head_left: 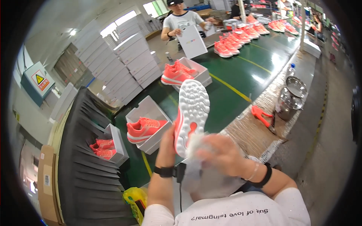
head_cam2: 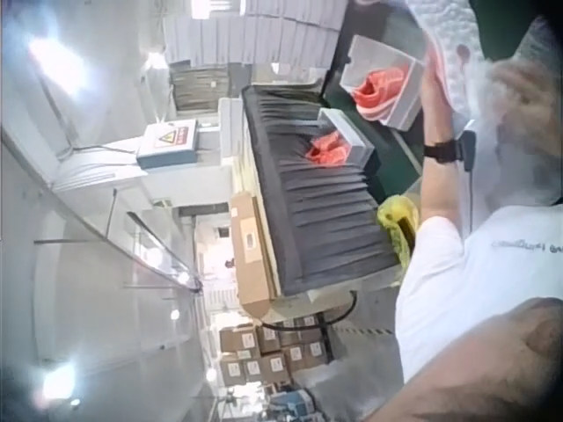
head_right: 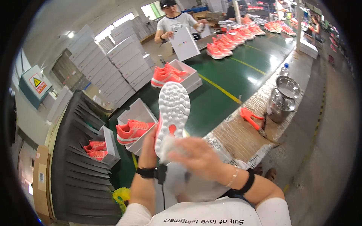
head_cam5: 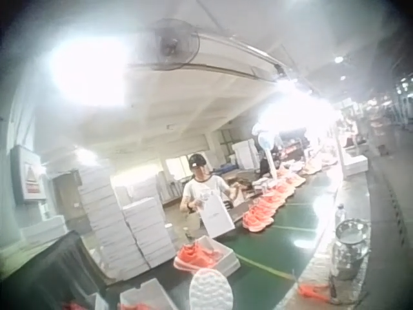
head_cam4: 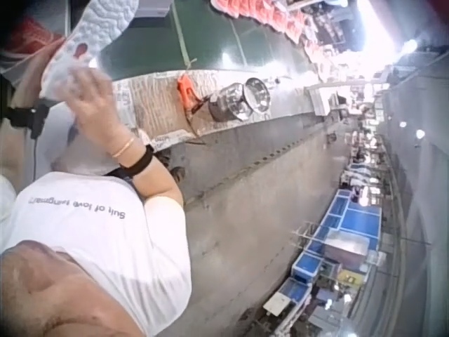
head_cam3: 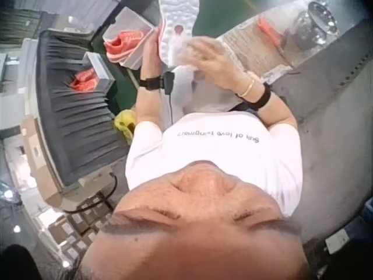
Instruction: Cleaning and inspecting shoe soles before boxing them on a factory assembly line.
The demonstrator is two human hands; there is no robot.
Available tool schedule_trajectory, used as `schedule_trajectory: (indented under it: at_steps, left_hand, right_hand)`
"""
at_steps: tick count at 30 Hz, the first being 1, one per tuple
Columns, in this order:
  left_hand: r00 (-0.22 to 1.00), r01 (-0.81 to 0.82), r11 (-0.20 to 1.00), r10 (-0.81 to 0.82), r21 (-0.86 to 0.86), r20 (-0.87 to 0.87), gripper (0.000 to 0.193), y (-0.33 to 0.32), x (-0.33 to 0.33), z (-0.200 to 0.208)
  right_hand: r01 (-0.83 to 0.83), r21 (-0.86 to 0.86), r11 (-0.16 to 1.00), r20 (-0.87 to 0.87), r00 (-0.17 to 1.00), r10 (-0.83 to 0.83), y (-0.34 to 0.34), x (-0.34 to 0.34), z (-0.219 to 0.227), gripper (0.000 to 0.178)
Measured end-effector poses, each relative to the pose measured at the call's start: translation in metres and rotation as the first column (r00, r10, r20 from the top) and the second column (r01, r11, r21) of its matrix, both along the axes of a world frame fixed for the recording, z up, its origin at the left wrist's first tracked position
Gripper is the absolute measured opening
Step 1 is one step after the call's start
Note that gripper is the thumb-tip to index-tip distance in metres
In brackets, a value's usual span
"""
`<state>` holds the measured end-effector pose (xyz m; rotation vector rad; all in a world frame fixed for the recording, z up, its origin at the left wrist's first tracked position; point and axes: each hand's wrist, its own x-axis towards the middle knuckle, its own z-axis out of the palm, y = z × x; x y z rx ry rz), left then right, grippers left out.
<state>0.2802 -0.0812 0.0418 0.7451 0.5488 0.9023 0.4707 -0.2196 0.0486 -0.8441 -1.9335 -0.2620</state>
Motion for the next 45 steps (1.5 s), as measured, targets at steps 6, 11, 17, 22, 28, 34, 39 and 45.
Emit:
schedule_trajectory:
  at_steps: [6, 11, 17, 22, 28, 34, 39, 45]
  left_hand:
    - [0.994, -0.002, 1.0, 0.001, -0.011, -0.114, 0.047, -0.066, 0.024, -0.044]
    - [0.989, -0.029, 0.997, 0.018, -0.076, -0.145, 0.036, -0.083, 0.031, -0.036]
    - [0.989, 0.044, 0.895, 0.023, 0.444, -0.145, 0.029, -0.07, -0.004, -0.082]
    - [0.955, 0.133, 0.991, -0.131, -0.013, -0.266, 0.05, -0.086, 0.008, -0.06]
    - [0.971, 0.231, 0.958, -0.218, -0.17, 0.095, 0.051, -0.095, 0.011, -0.054]
    - [0.973, 0.163, 0.96, -0.118, -0.226, 0.197, 0.05, -0.06, 0.014, -0.066]
    - [0.979, 0.103, 0.98, -0.069, -0.171, 0.192, 0.046, -0.045, 0.025, -0.062]
    - [0.927, 0.236, 0.955, -0.165, -0.181, 0.338, 0.048, -0.026, 0.014, -0.086]
  right_hand:
    - [0.174, 0.158, 0.972, 0.183, 0.962, -0.201, 0.055, 0.034, 0.018, 0.045]
    - [0.226, 0.116, 0.967, 0.075, 0.969, -0.235, 0.06, 0.038, 0.036, 0.04]
    - [-0.068, 0.169, 0.983, 0.338, 0.941, 0.007, -0.012, -0.013, -0.014, 0.037]
    - [0.313, -0.078, 0.947, -0.034, 0.948, -0.316, 0.068, 0.093, 0.026, 0.042]
    - [-0.103, -0.123, 0.987, -0.212, 0.974, 0.075, 0.039, 0.085, 0.038, 0.052]
    - [-0.213, -0.357, 0.91, 0.073, 0.964, 0.254, -0.039, 0.012, -0.042, 0.051]
    - [-0.227, -0.282, 0.932, 0.047, 0.967, 0.25, -0.023, 0.031, -0.019, 0.049]
    - [-0.046, -0.107, 0.993, 0.014, 0.999, 0.048, 0.062, 0.016, 0.005, 0.056]
